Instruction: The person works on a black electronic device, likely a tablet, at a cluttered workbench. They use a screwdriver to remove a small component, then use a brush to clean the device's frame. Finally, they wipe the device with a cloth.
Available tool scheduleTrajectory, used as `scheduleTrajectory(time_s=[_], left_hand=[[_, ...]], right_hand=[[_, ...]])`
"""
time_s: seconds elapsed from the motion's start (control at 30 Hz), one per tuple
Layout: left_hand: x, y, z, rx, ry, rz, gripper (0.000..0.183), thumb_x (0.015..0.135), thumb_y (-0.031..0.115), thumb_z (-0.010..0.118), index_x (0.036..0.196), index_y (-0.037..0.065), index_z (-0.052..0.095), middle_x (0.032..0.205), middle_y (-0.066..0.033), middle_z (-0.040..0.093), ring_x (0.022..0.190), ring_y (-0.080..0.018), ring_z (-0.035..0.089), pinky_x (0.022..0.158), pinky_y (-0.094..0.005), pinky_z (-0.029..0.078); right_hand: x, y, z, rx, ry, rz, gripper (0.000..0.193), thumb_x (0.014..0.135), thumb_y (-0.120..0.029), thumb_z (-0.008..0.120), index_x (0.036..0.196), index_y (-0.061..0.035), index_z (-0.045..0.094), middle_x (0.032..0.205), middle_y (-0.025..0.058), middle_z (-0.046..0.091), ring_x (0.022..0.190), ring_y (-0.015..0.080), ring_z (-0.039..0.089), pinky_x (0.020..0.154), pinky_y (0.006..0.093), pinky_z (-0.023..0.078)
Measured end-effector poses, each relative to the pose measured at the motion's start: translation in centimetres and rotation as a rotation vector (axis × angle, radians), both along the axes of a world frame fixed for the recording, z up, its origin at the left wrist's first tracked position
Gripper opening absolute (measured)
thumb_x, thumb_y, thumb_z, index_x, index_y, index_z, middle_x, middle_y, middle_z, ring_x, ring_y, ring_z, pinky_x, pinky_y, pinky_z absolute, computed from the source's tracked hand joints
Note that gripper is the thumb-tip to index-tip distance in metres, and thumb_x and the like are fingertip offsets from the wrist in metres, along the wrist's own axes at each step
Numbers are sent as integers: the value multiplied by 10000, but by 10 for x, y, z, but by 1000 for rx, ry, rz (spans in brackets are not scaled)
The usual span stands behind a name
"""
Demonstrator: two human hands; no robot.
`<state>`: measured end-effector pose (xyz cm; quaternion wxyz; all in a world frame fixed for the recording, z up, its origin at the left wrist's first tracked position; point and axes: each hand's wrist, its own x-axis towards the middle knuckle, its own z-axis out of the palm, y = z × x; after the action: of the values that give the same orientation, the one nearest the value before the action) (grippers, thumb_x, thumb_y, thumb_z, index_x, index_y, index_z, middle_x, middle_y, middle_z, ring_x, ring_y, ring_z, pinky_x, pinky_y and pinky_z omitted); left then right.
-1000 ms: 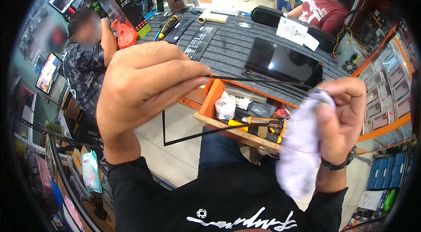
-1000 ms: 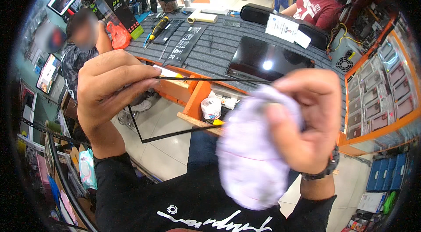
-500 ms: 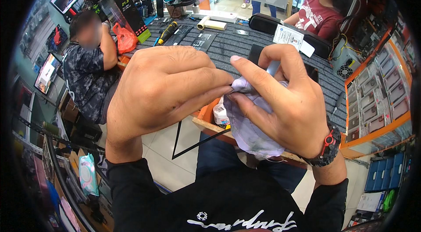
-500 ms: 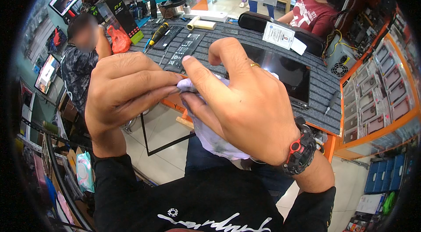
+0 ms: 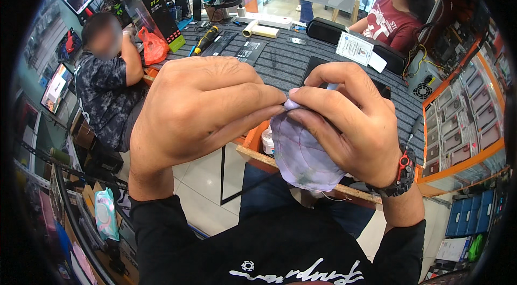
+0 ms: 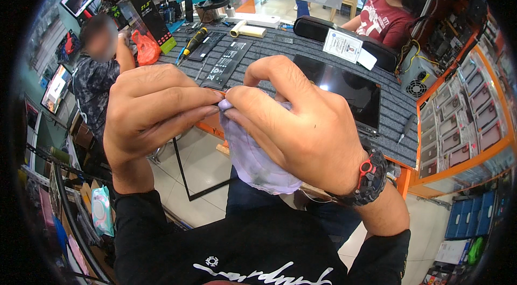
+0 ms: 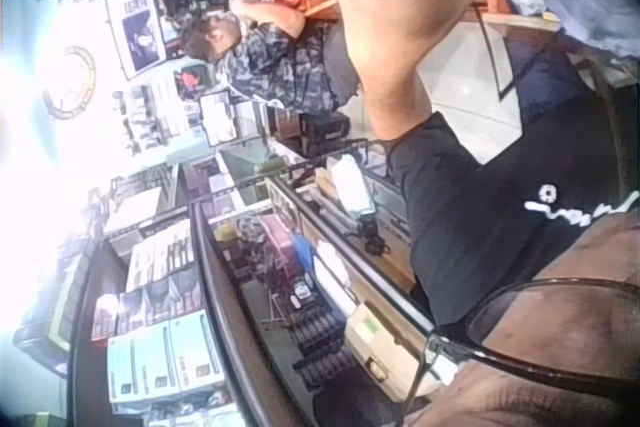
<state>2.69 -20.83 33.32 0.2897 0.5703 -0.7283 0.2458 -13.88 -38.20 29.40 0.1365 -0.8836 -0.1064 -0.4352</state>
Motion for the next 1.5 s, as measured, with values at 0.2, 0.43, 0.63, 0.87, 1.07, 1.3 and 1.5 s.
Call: scheduleTrajectory(time_s=[0.2, 0.43, 0.63, 0.87, 1.07, 1.3, 1.5], left_hand=[[0, 2, 1, 9, -17, 3, 136, 760, 109, 859, 890, 121, 820, 743, 7, 724, 694, -135, 693, 1076, -366, 282], [7, 8, 8, 65, -86, -49, 214, 730, 91, 851, 923, 40, 774, 782, -64, 681, 675, -241, 681, 581, -343, 518], [11, 11, 8, 86, -90, -41, 234, 726, 83, 848, 944, 35, 776, 791, -64, 682, 675, -231, 679, 579, -337, 513], [13, 15, 7, 75, -79, -20, 237, 715, 74, 848, 938, 25, 781, 769, -70, 686, 651, -223, 679, 561, -336, 511], [16, 19, 8, 84, -79, -20, 221, 719, 67, 846, 926, 19, 787, 761, -79, 696, 648, -215, 684, 530, -320, 492], [14, 31, 7, 107, 17, 97, 191, 716, 5, 836, 903, 3, 797, 822, -124, 768, 768, -225, 757, 1282, -577, 109], [20, 36, 3, 23, 41, 117, 192, 722, 76, 877, 907, 102, 831, 727, -18, 710, 700, -172, 709, 1248, -449, 226]], right_hand=[[3, -1, 0, -68, -40, 15, 333, 717, 4, 849, 1026, -61, 744, 1030, 78, 662, 666, 146, 640, 564, 259, 512], [0, -6, -3, -132, -45, -22, 341, 685, 6, 844, 1003, -69, 744, 1021, 71, 668, 642, 133, 618, 543, 262, 494], [-4, -12, -4, -242, -51, -77, 341, 697, -26, 840, 1018, -89, 743, 1017, 69, 674, 653, 142, 616, 546, 273, 494], [-8, -17, -6, -244, -25, -96, 347, 702, -38, 839, 1030, -98, 744, 1023, 62, 677, 660, 144, 611, 552, 275, 492], [-14, -20, -8, -256, -5, -115, 345, 694, -36, 842, 1020, -98, 746, 1026, 60, 676, 656, 143, 602, 548, 273, 483], [-19, -26, -8, -260, -13, -143, 337, 684, -10, 839, 998, -93, 747, 1012, 61, 675, 649, 149, 600, 544, 279, 485], [-26, -33, -9, -277, -13, -169, 353, 669, 14, 841, 994, -87, 747, 1002, 62, 675, 647, 152, 598, 544, 282, 485]])
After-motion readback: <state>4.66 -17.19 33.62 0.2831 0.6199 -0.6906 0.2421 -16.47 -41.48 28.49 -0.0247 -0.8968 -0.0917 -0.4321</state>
